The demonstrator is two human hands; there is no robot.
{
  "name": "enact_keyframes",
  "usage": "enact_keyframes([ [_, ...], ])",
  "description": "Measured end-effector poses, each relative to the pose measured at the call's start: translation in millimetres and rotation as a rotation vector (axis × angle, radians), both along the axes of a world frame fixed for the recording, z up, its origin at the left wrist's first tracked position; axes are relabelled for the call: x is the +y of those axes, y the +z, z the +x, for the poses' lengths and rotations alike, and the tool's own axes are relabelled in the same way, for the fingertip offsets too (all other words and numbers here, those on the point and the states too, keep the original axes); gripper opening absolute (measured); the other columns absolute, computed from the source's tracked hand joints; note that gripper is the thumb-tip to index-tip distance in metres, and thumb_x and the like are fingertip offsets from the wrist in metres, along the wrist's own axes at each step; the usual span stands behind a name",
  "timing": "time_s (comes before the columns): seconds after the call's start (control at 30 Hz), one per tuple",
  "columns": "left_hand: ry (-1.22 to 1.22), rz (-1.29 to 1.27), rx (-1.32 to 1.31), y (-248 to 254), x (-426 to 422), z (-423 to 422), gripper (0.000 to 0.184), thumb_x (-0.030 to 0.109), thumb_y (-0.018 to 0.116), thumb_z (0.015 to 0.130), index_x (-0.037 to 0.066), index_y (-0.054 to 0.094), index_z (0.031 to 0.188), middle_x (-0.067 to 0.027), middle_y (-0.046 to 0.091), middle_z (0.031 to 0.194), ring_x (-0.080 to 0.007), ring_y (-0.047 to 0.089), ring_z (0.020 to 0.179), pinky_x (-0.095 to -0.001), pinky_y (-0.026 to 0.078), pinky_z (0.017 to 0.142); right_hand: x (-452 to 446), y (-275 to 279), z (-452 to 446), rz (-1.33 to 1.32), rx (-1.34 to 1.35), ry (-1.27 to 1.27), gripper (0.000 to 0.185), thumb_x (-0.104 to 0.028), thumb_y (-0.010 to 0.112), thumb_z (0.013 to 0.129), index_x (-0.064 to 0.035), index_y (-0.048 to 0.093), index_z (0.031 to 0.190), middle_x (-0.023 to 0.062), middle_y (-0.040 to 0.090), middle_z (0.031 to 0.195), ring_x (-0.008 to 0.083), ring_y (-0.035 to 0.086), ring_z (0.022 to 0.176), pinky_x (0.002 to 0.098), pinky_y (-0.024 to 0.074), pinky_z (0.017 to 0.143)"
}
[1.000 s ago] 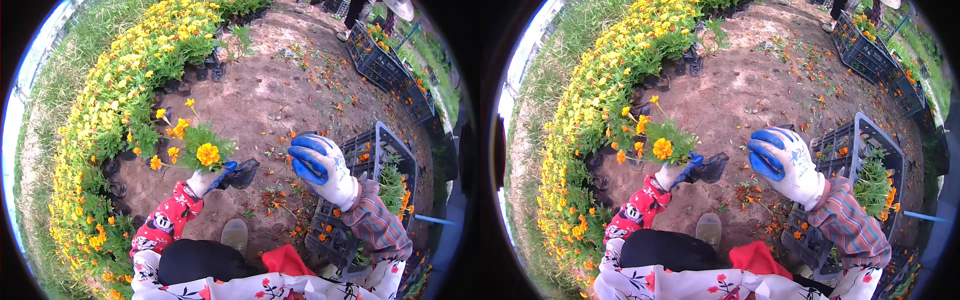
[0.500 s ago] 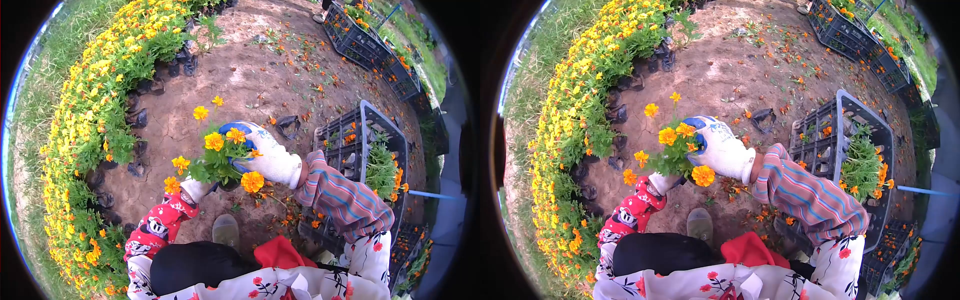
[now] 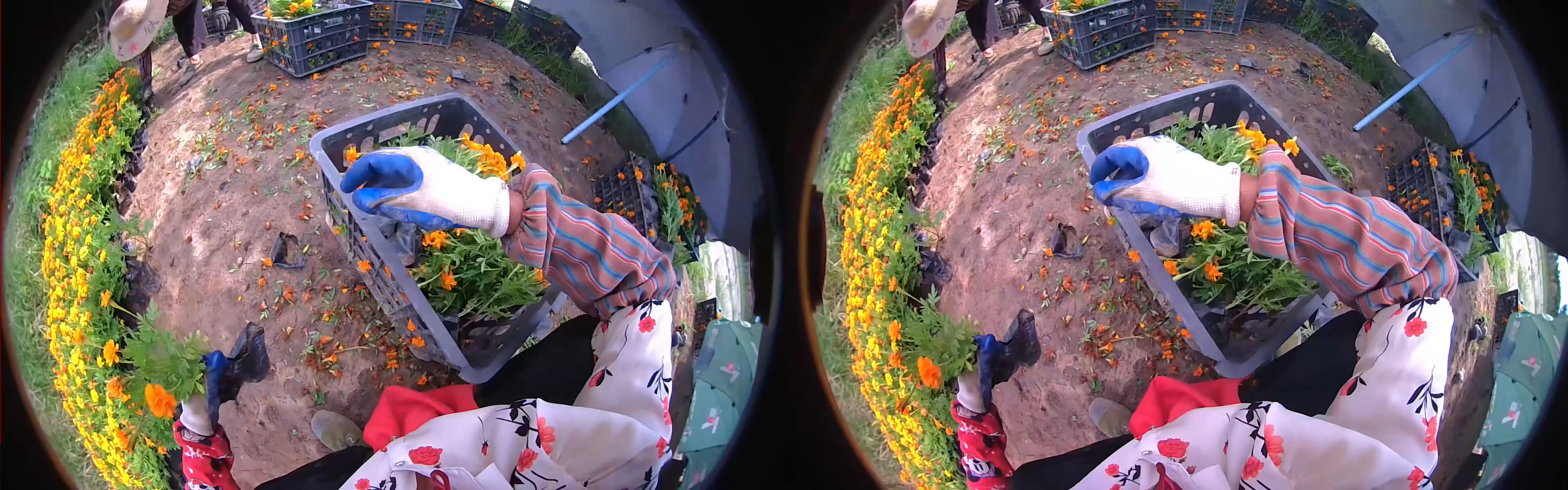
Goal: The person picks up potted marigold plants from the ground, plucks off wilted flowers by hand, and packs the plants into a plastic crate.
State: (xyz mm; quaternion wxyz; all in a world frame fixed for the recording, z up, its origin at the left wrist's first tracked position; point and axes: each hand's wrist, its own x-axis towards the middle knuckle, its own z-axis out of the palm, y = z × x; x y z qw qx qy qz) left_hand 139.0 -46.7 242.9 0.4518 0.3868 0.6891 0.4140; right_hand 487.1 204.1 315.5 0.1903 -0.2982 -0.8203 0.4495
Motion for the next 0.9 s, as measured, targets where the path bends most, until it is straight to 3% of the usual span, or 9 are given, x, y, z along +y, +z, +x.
enact_keyframes([
  [0.1,-0.018,-0.089,-0.036,62,44,32,0.022,0.03,0.056,0.09,0.008,0.057,0.095,-0.0023,0.062,0.078,-0.0122,0.059,0.059,-0.0258,0.048,0.052,20,-28,63,0.406,-0.234,-0.149,0.03,-0.032,0.06,0.082,-0.0051,0.062,0.095,0.0148,0.062,0.093,0.0325,0.06,0.087,0.04,0.0467,0.075],
  [0.23,-0.298,0.048,0.124,123,120,99,0.022,0.027,0.059,0.088,0.005,0.058,0.089,-0.0041,0.06,0.073,-0.012,0.057,0.057,-0.0261,0.046,0.05,23,-87,118,0.199,-0.608,-0.052,0.03,-0.032,0.059,0.08,-0.0065,0.062,0.096,0.0166,0.064,0.09,0.0335,0.06,0.088,0.0415,0.0462,0.078],
  [0.43,-0.841,-0.25,0.206,143,226,221,0.026,0.029,0.062,0.086,0.004,0.06,0.09,-0.0034,0.06,0.075,-0.0094,0.057,0.06,-0.0239,0.048,0.055,71,-43,169,0.055,-0.081,-0.545,0.026,-0.028,0.06,0.083,-0.0072,0.065,0.098,0.0016,0.063,0.074,0.0097,0.055,0.058,0.0244,0.0456,0.053],
  [0.57,-1.375,-0.533,0.191,60,282,292,0.023,0.02,0.06,0.087,0.003,0.062,0.103,-0.0034,0.063,0.075,-0.0113,0.059,0.062,-0.0285,0.047,0.056,98,-46,223,0.113,0.378,-0.578,0.032,-0.016,0.052,0.092,-0.0003,0.053,0.12,0.0089,0.06,0.113,0.0169,0.06,0.095,0.0292,0.048,0.087],
  [0.63,-2.037,0.034,0.686,-21,307,320,0.032,0.034,0.064,0.082,0.006,0.065,0.098,-0.0107,0.066,0.083,-0.0208,0.063,0.069,-0.0333,0.049,0.062,72,-5,220,0.037,0.78,-0.589,0.022,-0.013,0.059,0.088,0.0,0.058,0.106,0.0056,0.062,0.098,0.0114,0.058,0.08,0.0237,0.0491,0.075],
  [0.67,-1.528,-0.465,0.877,-23,293,351,0.044,0.045,0.064,0.076,0.005,0.066,0.094,-0.014,0.066,0.085,-0.0249,0.063,0.075,-0.0355,0.048,0.068,61,6,220,0.177,0.8,-0.565,0.025,-0.015,0.058,0.089,0.0002,0.057,0.109,0.0049,0.061,0.101,0.0099,0.056,0.086,0.0239,0.047,0.079],
  [0.8,-1.543,-0.365,0.808,-110,314,340,0.044,0.039,0.065,0.077,0.003,0.064,0.101,-0.0143,0.065,0.092,-0.0254,0.061,0.089,-0.0365,0.046,0.08,0,3,206,0.717,0.338,-0.24,0.033,-0.019,0.058,0.088,-0.0025,0.056,0.116,0.0094,0.06,0.108,0.0201,0.058,0.096,0.0319,0.0456,0.087],
  [0.87,-1.494,-0.622,0.542,-70,318,340,0.039,0.041,0.071,0.069,0.006,0.067,0.084,-0.0072,0.065,0.074,-0.0176,0.061,0.07,-0.0336,0.048,0.062,-28,-23,187,0.825,0.075,0.076,0.041,-0.023,0.06,0.083,-0.0047,0.054,0.119,0.0141,0.059,0.111,0.0276,0.057,0.102,0.0379,0.0439,0.091],
  [0.9,-1.533,-0.451,0.496,-30,313,323,0.039,0.023,0.067,0.079,0.005,0.058,0.112,-0.0083,0.063,0.1,-0.0169,0.058,0.093,-0.0338,0.046,0.085,-37,-52,171,0.746,0.049,0.236,0.046,-0.027,0.063,0.08,-0.0055,0.053,0.12,0.016,0.057,0.112,0.0293,0.055,0.105,0.04,0.0419,0.093],
])
